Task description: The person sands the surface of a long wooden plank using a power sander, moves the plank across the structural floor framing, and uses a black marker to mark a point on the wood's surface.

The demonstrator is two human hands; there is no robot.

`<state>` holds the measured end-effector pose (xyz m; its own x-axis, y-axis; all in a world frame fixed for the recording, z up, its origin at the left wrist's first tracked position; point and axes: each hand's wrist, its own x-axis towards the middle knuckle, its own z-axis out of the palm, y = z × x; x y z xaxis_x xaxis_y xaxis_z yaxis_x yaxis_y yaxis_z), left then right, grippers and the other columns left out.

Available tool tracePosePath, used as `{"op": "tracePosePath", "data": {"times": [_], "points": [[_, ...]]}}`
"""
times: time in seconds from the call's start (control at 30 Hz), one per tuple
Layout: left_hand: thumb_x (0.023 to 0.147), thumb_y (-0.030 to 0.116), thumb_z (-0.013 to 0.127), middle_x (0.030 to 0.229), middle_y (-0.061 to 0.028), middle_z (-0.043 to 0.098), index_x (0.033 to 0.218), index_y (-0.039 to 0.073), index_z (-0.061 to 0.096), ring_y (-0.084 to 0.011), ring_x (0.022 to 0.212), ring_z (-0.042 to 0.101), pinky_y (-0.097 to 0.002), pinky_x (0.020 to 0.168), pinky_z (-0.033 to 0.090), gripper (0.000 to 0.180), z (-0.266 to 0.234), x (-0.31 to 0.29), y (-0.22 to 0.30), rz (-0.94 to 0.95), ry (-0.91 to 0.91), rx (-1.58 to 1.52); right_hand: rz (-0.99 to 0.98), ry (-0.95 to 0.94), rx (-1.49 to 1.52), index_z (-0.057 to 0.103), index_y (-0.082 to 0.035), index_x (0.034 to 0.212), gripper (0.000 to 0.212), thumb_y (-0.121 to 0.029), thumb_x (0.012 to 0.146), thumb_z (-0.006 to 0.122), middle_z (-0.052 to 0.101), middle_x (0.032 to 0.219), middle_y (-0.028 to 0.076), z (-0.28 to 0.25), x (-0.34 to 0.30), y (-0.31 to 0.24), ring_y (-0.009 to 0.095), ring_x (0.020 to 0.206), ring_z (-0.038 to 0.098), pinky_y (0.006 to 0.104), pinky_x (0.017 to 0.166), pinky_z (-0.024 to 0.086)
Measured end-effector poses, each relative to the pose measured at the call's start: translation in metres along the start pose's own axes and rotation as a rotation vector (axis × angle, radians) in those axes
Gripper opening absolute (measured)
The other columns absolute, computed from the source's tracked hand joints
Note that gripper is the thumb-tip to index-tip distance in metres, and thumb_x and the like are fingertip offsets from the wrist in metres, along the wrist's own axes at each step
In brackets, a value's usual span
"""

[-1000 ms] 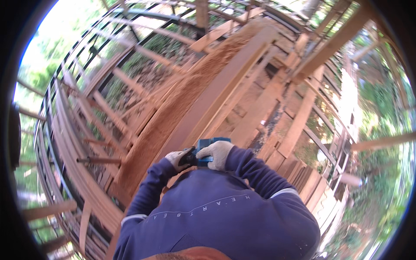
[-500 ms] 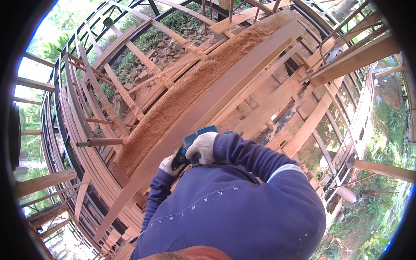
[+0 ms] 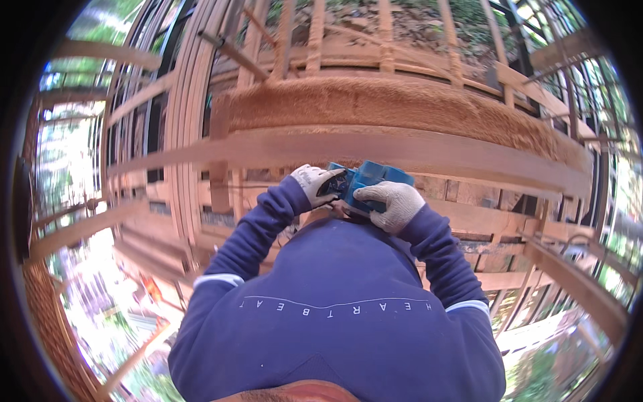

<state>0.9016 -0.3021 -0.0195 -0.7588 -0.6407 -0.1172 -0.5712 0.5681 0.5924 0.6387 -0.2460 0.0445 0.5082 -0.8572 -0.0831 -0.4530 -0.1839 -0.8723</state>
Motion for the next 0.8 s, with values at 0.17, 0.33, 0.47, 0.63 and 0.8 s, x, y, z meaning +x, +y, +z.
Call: {"op": "tracePosePath", "data": {"times": [0.17, 0.33, 0.47, 0.63, 0.8], "points": [[0.079, 0.037, 0.072, 0.089, -0.0140, 0.068, 0.111, 0.008, 0.060, -0.0334, 0.084, 0.066, -0.0431, 0.081, 0.050, 0.045, 0.053, -0.016, 0.013, -0.133, 0.054, 0.011, -0.005, -0.250, -0.058, 0.072, -0.011, 0.106, 0.036, -0.007, 0.071, 0.065, 0.070, 0.097, 0.015, -0.016, 0.002, 0.013, 0.034, 0.089, 0.067, 0.0385, 0.081, 0.054], [0.078, 0.042, 0.073, 0.083, -0.0159, 0.067, 0.099, 0.004, 0.059, -0.0346, 0.080, 0.066, -0.0440, 0.075, 0.050, 0.045, 0.114, 0.006, 0.052, -0.531, 0.437, -0.050, 0.009, -0.192, -0.121, 0.072, -0.010, 0.106, 0.037, -0.007, 0.070, 0.064, 0.070, 0.096, 0.015, -0.024, -0.004, 0.023, 0.033, 0.089, 0.067, 0.0385, 0.083, 0.054], [0.076, 0.044, 0.074, 0.094, -0.0159, 0.068, 0.121, 0.009, 0.057, -0.0338, 0.090, 0.066, -0.0416, 0.083, 0.051, 0.059, 0.099, 0.017, 0.055, -0.425, 0.408, -0.183, -0.036, -0.305, -0.122, 0.072, -0.010, 0.106, 0.039, -0.005, 0.068, 0.064, 0.070, 0.095, 0.014, -0.048, 0.004, 0.031, 0.033, 0.088, 0.067, 0.0373, 0.082, 0.054], [0.074, 0.040, 0.077, 0.105, -0.0168, 0.067, 0.131, 0.017, 0.055, -0.0342, 0.097, 0.065, -0.0420, 0.088, 0.050, 0.065, 0.075, 0.021, 0.059, -0.451, 0.135, -0.099, -0.110, -0.401, -0.191, 0.072, -0.010, 0.108, 0.042, -0.004, 0.066, 0.066, 0.070, 0.098, 0.014, -0.057, 0.013, 0.033, 0.031, 0.091, 0.067, 0.0362, 0.083, 0.054], [0.077, 0.051, 0.073, 0.111, -0.0177, 0.065, 0.133, 0.009, 0.052, -0.0323, 0.105, 0.062, -0.0411, 0.097, 0.045, 0.073, 0.112, 0.034, 0.038, -0.476, 0.681, -0.404, -0.007, -0.151, -0.005, 0.070, -0.003, 0.110, 0.042, 0.003, 0.069, 0.061, 0.071, 0.105, 0.012, -0.049, 0.009, 0.054, 0.024, 0.097, 0.067, 0.0323, 0.086, 0.053]]}}
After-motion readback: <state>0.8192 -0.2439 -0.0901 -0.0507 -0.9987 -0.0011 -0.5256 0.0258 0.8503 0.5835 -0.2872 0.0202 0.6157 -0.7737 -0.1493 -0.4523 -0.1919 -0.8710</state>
